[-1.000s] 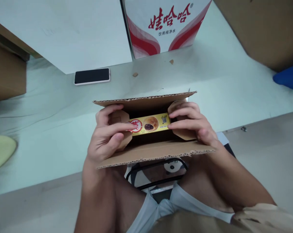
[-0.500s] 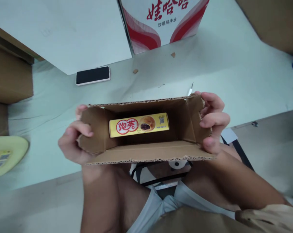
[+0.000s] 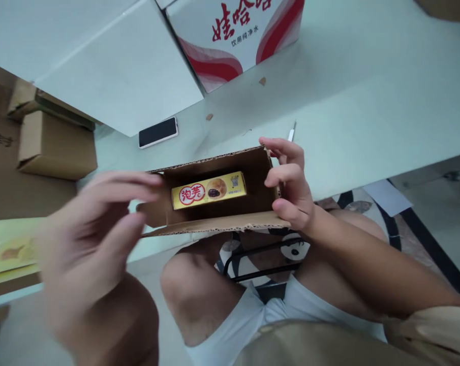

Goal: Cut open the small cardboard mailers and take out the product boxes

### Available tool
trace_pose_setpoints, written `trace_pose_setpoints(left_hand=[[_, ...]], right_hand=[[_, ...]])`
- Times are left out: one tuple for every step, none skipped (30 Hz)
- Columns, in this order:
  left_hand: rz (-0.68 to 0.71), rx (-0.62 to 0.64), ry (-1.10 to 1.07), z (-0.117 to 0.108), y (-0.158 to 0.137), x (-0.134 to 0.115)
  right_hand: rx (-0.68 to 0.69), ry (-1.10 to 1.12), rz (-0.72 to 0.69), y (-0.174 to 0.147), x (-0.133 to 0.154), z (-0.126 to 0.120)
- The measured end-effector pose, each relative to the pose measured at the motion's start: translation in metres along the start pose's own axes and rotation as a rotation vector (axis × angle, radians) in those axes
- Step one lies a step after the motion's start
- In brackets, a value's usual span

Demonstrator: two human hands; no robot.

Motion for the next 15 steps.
trace_pose_setpoints(left_hand=[[0.009,0.195,0.075,0.016,0.011,-0.009],[-0.039,0.377,0.096,0.031,0.020,-0.012],[-0.144,0.521,0.079,0.044,0.029,-0.009],[-0.241,0.594,0.049,0.053,0.037,-0.004],[-0.321,0.608,0.055,0.058,0.045,0.003],[-0.360,0.618,0.076,0.063,0.052,0.009],[-0.363,0.654,0.115,0.069,0.056,0.016],[-0.347,0.707,0.176,0.075,0.057,0.022],[-0.313,0.776,0.253,0.082,0.056,0.028],[-0.264,0.841,0.342,0.088,0.053,0.033],[-0.202,0.875,0.438,0.094,0.051,0.038],[-0.128,0.868,0.534,0.097,0.050,0.040],[-0.057,0.833,0.629,0.100,0.050,0.040],[-0.002,0.782,0.720,0.101,0.050,0.040],[0.025,0.735,0.802,0.101,0.051,0.038]], right_hand=[[0.008,0.002,0.001,0.000,0.000,0.000],[0.013,0.012,-0.001,0.000,0.001,-0.001],[0.019,0.026,-0.007,0.001,0.002,-0.001],[0.026,0.042,-0.015,0.001,0.003,-0.001],[0.035,0.054,-0.021,0.001,0.003,-0.001],[0.048,0.062,-0.026,0.002,0.003,-0.001],[0.062,0.068,-0.034,0.002,0.003,0.000],[0.073,0.073,-0.055,0.002,0.003,0.001],[0.075,0.082,-0.092,0.002,0.004,0.001],[0.065,0.090,-0.146,0.001,0.005,0.001],[0.041,0.094,-0.211,0.000,0.007,0.001],[0.011,0.088,-0.275,-0.002,0.008,0.000],[-0.016,0.070,-0.325,-0.004,0.009,-0.001],[-0.028,0.037,-0.354,-0.005,0.009,-0.001],[-0.022,-0.005,-0.361,-0.006,0.009,0.000]])
Point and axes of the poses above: each hand's wrist, its own y-axis towards the middle knuckle, its own z-axis out of the palm, x = y × z, the point moved 6 cm from there along y, towards the middle knuckle, and after that the axes turned 9 degrees about -y, right-handed, at the moved point
